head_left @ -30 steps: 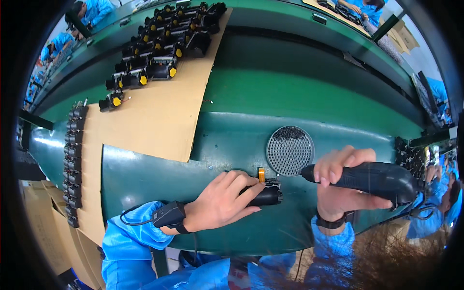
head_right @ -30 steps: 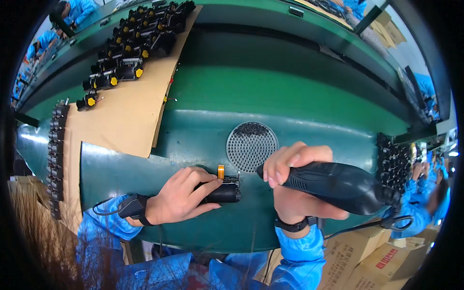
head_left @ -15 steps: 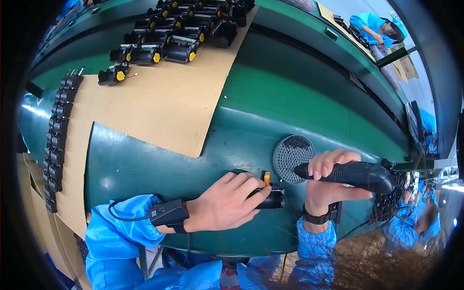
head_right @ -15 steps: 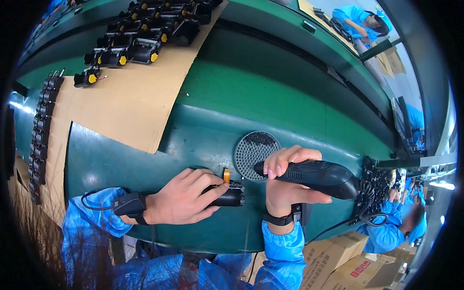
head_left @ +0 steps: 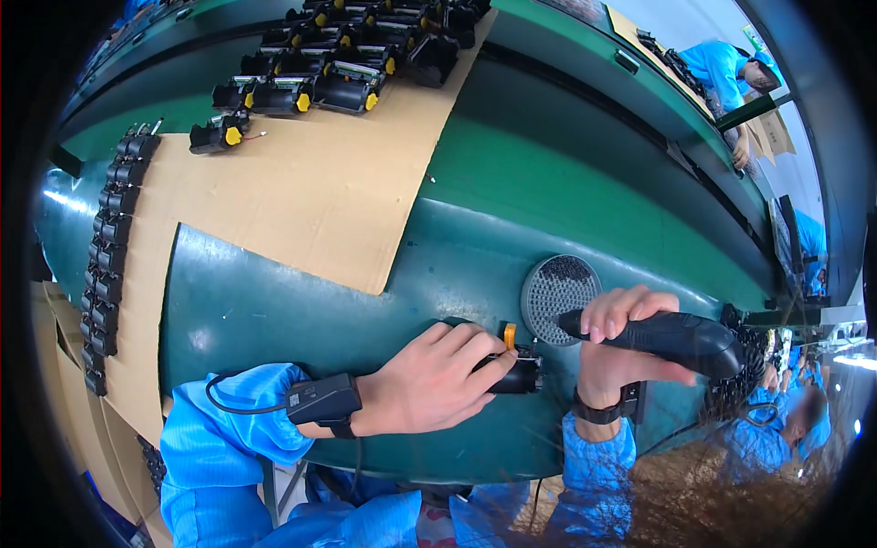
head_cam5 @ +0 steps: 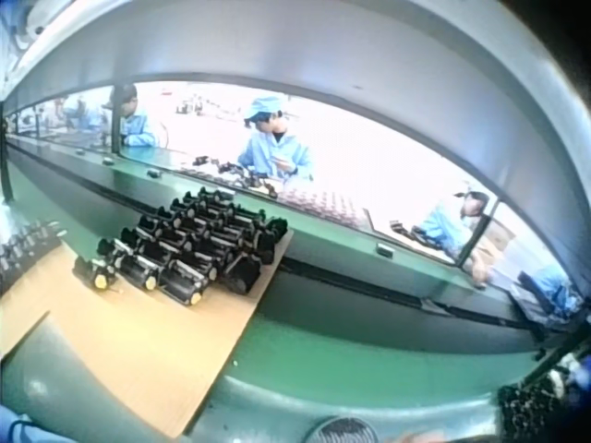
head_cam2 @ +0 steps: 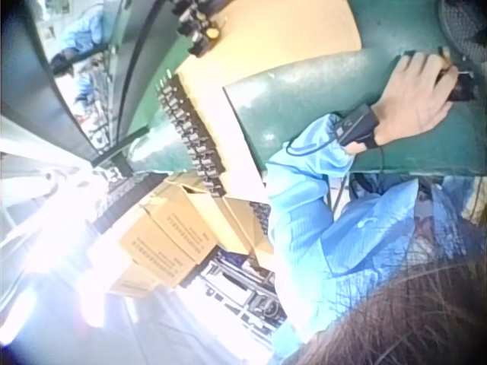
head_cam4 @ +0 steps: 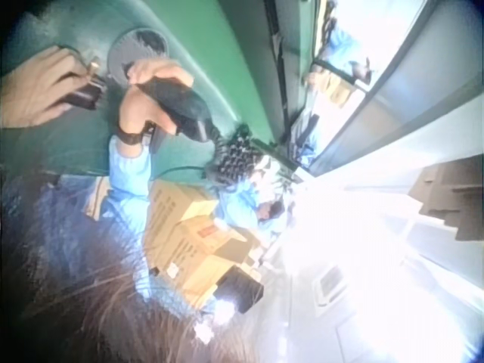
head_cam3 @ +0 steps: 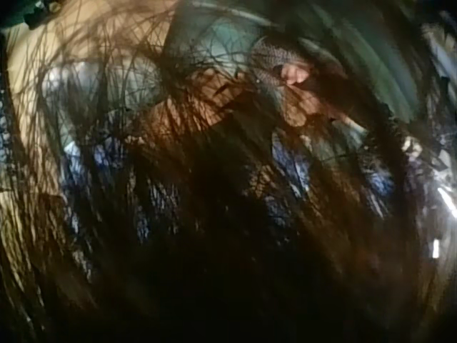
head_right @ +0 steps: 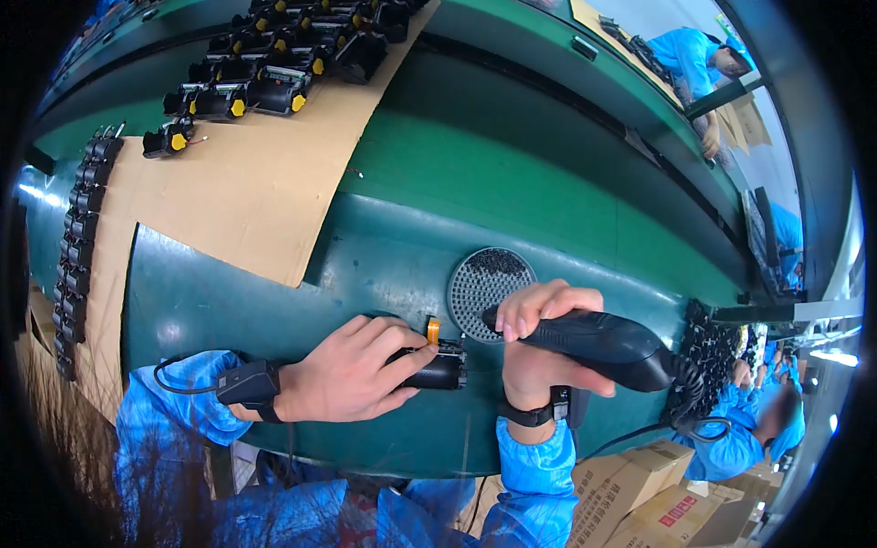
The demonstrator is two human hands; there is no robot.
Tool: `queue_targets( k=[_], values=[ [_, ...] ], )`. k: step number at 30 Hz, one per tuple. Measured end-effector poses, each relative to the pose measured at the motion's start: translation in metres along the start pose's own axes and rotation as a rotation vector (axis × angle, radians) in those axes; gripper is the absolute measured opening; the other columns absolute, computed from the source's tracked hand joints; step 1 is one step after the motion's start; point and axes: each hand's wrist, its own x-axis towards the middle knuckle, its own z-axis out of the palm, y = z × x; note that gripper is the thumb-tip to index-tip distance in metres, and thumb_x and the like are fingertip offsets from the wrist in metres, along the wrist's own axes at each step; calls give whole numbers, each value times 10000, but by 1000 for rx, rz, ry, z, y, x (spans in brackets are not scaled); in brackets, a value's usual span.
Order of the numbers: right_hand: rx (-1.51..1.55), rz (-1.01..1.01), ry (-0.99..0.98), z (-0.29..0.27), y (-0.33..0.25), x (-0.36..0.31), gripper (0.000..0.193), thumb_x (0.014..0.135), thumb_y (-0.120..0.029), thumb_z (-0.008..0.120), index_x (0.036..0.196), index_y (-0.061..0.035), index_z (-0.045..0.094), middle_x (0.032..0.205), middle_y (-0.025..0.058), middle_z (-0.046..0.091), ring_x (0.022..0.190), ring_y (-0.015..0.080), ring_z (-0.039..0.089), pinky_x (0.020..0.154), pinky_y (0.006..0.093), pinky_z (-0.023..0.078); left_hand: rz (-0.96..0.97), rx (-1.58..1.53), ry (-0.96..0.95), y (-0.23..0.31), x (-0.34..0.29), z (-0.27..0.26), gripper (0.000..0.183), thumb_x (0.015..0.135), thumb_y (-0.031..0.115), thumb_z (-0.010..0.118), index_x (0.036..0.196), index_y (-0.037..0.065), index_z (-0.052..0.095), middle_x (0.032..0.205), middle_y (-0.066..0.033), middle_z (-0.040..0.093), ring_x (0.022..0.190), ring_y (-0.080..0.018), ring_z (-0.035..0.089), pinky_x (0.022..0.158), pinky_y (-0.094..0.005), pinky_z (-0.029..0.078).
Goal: The person assembles electronic components on an assembly line by picking up each component, driving screws into it with an electric screwdriver, and placing the assembled pieces onto a cardboard tray.
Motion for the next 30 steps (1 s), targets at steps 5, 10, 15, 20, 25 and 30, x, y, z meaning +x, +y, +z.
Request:
queue_targets(
  k=[5, 10, 15, 20, 25, 30],
  values=[
    [-98, -52, -120, 4, 1, -9, 1015, 683, -1030, 396, 1003, -70, 477, 694, 48, 496, 526, 153, 492, 466, 293, 443, -19, -17, -31, 0, -3, -2, 595, 823, 260, 802, 1330, 31, 589, 1259, -109, 574, 1154, -291, 579, 917, -415, 486],
    [1, -58, -23, 7, -15, -5, 963, 746, -995, 413, 1037, -81, 495, 701, 41, 499, 505, 146, 472, 445, 279, 412, -18, 22, 19, -2, -3, 1, 595, 847, 287, 782, 1345, 29, 585, 1304, -94, 570, 1243, -281, 536, 939, -401, 483],
    [160, -85, -87, 27, -53, -21, 834, 859, -893, 459, 1037, -78, 468, 695, 45, 495, 497, 158, 480, 433, 291, 414, -15, -13, 31, -6, -3, 0, 607, 852, 300, 774, 1352, 13, 584, 1330, -89, 557, 1265, -275, 510, 958, -390, 482],
    [147, -8, -207, 28, -49, -31, 837, 875, -878, 471, 1031, -57, 450, 731, 88, 540, 532, 199, 534, 463, 334, 458, 0, -22, 32, -8, -1, 1, 603, 857, 298, 768, 1345, -7, 585, 1335, -99, 546, 1261, -283, 506, 965, -388, 479],
    [158, -6, -159, 24, -39, -37, 869, 856, -896, 467, 1052, -50, 447, 737, 92, 543, 535, 199, 537, 472, 344, 464, -4, -28, 26, -8, -3, 1, 596, 862, 295, 762, 1343, -8, 586, 1312, -99, 547, 1249, -281, 508, 967, -385, 474],
    [157, 7, -150, 22, -35, -37, 872, 851, -901, 464, 1058, -54, 450, 736, 88, 547, 543, 201, 549, 483, 347, 475, -7, -24, 14, -7, -4, 1, 584, 870, 297, 755, 1340, -5, 587, 1283, -96, 548, 1239, -278, 509, 975, -384, 468]
  ],
)
